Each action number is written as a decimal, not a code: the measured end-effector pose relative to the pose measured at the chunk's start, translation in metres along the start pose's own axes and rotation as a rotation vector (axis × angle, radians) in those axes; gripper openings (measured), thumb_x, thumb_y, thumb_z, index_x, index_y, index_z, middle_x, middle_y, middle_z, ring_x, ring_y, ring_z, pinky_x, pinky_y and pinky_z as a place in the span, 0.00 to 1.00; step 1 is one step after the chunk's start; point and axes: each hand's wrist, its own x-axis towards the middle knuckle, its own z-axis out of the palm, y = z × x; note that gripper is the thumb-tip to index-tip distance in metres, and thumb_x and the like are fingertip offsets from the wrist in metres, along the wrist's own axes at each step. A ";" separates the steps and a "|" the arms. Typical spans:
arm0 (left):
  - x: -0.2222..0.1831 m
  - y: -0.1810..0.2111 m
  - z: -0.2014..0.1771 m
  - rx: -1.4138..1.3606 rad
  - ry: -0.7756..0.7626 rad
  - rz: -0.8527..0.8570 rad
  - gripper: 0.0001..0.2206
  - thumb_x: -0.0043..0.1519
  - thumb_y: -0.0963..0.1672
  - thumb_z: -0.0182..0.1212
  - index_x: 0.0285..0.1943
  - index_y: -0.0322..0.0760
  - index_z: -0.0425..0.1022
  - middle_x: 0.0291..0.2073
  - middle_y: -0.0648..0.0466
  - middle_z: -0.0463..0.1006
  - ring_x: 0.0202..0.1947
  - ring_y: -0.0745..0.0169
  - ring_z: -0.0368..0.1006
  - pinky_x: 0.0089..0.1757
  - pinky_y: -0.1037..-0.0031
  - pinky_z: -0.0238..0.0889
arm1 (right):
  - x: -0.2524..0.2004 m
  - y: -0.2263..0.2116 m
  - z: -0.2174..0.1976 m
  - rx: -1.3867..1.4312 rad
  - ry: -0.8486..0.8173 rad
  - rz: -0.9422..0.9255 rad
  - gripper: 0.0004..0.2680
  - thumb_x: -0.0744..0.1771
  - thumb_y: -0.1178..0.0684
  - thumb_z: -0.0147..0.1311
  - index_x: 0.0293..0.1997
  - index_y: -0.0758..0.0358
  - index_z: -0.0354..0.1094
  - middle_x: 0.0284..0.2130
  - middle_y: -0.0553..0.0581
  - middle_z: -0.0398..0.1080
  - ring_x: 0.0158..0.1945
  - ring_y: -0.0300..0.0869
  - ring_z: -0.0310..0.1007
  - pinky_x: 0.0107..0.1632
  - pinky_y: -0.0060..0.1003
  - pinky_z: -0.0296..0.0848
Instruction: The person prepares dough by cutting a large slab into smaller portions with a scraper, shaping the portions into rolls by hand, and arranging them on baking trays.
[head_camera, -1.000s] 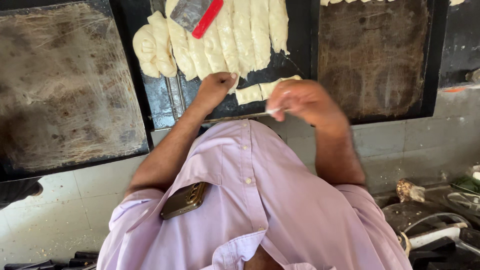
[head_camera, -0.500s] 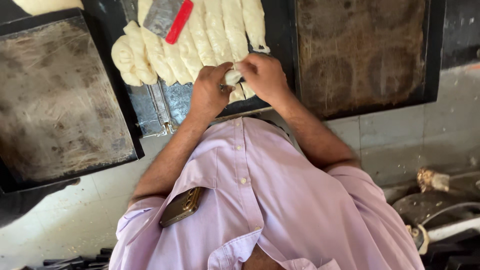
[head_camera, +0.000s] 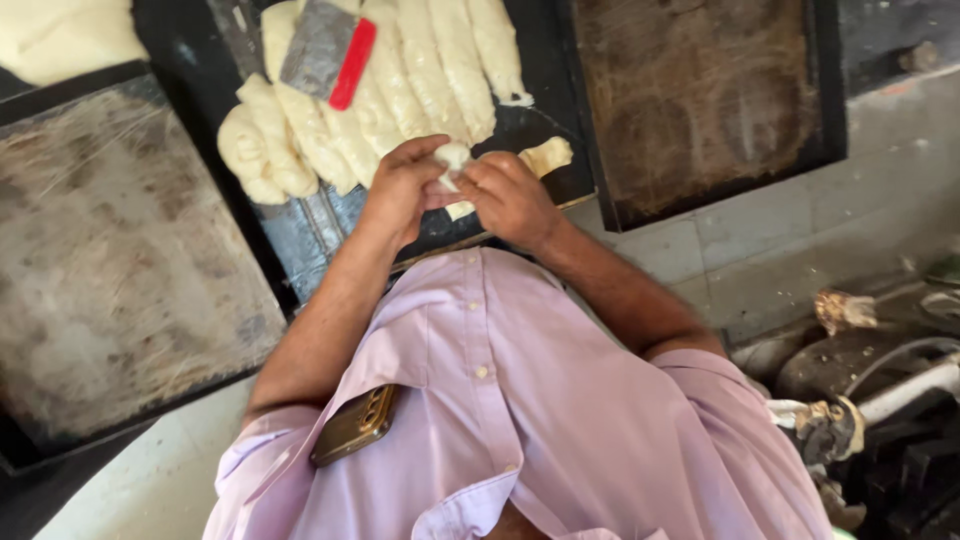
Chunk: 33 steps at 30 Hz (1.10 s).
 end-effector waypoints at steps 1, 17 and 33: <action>-0.002 0.002 0.003 0.015 0.019 -0.014 0.19 0.59 0.37 0.57 0.61 0.31 0.73 0.46 0.40 0.76 0.38 0.55 0.79 0.40 0.64 0.80 | -0.001 -0.001 0.001 -0.021 0.009 0.002 0.10 0.65 0.62 0.65 0.49 0.65 0.75 0.47 0.57 0.70 0.52 0.53 0.72 0.53 0.46 0.74; -0.001 -0.017 -0.018 0.225 0.340 0.269 0.08 0.59 0.36 0.58 0.45 0.33 0.79 0.58 0.47 0.79 0.51 0.62 0.75 0.49 0.73 0.67 | -0.042 0.153 -0.045 0.673 0.303 0.716 0.16 0.64 0.68 0.64 0.56 0.66 0.69 0.50 0.56 0.74 0.53 0.39 0.77 0.52 0.30 0.80; -0.098 -0.068 -0.066 0.025 0.662 0.278 0.11 0.62 0.40 0.60 0.52 0.29 0.76 0.51 0.49 0.81 0.50 0.60 0.77 0.49 0.71 0.68 | 0.244 0.226 0.190 0.623 0.178 0.525 0.06 0.61 0.58 0.68 0.34 0.67 0.77 0.28 0.56 0.81 0.31 0.40 0.80 0.36 0.38 0.76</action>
